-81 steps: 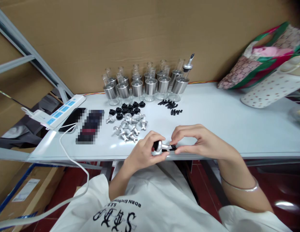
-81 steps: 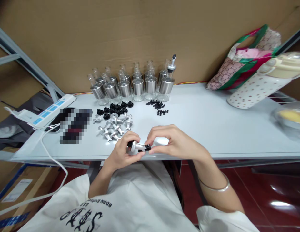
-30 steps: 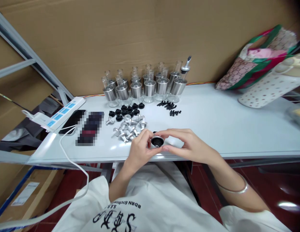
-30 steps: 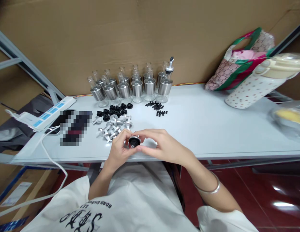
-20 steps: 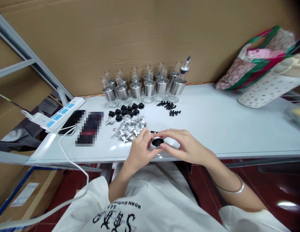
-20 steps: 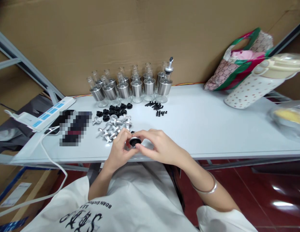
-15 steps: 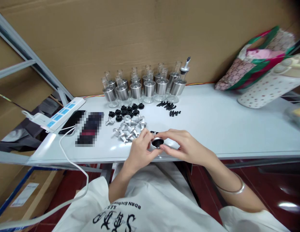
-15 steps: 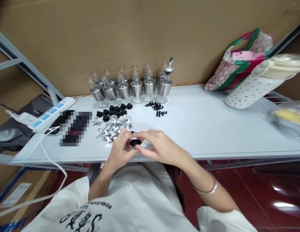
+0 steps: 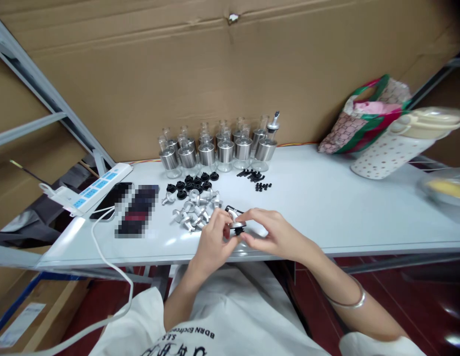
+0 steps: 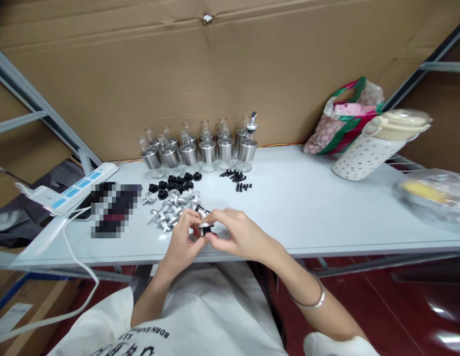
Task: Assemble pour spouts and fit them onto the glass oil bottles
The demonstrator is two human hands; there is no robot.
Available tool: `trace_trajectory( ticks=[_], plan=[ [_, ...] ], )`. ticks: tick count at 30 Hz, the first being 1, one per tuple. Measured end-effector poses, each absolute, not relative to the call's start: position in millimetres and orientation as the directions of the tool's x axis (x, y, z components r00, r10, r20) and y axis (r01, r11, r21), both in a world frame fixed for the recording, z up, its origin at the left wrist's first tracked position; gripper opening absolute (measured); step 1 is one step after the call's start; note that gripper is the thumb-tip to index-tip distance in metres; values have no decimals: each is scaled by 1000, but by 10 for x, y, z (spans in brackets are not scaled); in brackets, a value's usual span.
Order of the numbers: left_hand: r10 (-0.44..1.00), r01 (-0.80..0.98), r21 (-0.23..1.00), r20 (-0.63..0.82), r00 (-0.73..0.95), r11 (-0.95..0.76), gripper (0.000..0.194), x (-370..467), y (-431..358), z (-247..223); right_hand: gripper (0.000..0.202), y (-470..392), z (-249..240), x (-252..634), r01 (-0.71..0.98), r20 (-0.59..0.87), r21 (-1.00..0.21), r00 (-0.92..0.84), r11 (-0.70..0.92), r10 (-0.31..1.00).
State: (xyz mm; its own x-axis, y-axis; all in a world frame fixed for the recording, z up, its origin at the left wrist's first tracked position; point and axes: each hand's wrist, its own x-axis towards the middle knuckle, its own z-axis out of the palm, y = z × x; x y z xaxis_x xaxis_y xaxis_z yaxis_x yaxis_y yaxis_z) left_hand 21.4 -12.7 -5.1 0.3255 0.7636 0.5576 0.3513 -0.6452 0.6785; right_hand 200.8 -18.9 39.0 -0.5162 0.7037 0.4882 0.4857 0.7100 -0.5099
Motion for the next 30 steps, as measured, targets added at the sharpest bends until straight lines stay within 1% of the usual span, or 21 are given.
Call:
trace_trajectory(
  ticks=[3, 6, 9, 10, 13, 16, 19, 20, 22, 24, 25, 27, 29, 30],
  plan=[
    [738, 315, 668, 600, 307, -674, 18, 232, -124, -59, 13, -182, 354, 2001, 484, 480, -544, -491, 686, 727],
    [696, 290, 633, 646, 314, -718, 19, 236, -150, -36, 17, -176, 333, 2016, 446, 482, -577, -490, 684, 726],
    [657, 247, 612, 660, 365, -751, 24, 218, -181, -6, 14, -174, 354, 2042, 415, 447, -652, -466, 635, 764],
    [650, 243, 606, 665, 369, -758, 23, 211, -185, -1, 13, -177, 367, 2045, 408, 426, -676, -463, 613, 777],
    [645, 289, 577, 699, 310, -764, 10, 199, -171, -14, 17, -196, 392, 2021, 373, 372, -727, -493, 577, 787],
    [644, 313, 572, 731, 223, -758, 11, 206, -146, -47, 23, -215, 389, 1966, 356, 349, -743, -516, 566, 783],
    [687, 297, 629, 708, 163, -719, 13, 225, -147, -78, 19, -187, 408, 1940, 340, 409, -710, -513, 617, 754],
    [711, 281, 661, 689, 141, -696, 15, 232, -152, -87, 17, -157, 431, 1943, 335, 454, -677, -510, 655, 731],
    [759, 243, 723, 643, 104, -646, 25, 245, -166, -103, 23, -49, 501, 1963, 351, 552, -581, -493, 734, 672],
    [789, 225, 758, 606, 101, -611, 32, 254, -176, -114, 27, 138, 591, 1995, 420, 646, -489, -414, 764, 641],
    [795, 226, 763, 596, 114, -605, 33, 256, -179, -115, 28, 262, 638, 2012, 447, 689, -468, -356, 762, 631],
    [793, 236, 758, 592, 144, -608, 32, 258, -182, -111, 38, 563, 721, 2040, 485, 738, -495, -204, 721, 644],
    [792, 248, 752, 589, 164, -611, 31, 255, -184, -96, 47, 898, 783, 2056, 601, 764, -483, -67, 637, 642],
    [792, 255, 750, 586, 170, -610, 31, 253, -185, -87, 51, 1063, 803, 2057, 670, 767, -461, -28, 582, 641]
  ],
)
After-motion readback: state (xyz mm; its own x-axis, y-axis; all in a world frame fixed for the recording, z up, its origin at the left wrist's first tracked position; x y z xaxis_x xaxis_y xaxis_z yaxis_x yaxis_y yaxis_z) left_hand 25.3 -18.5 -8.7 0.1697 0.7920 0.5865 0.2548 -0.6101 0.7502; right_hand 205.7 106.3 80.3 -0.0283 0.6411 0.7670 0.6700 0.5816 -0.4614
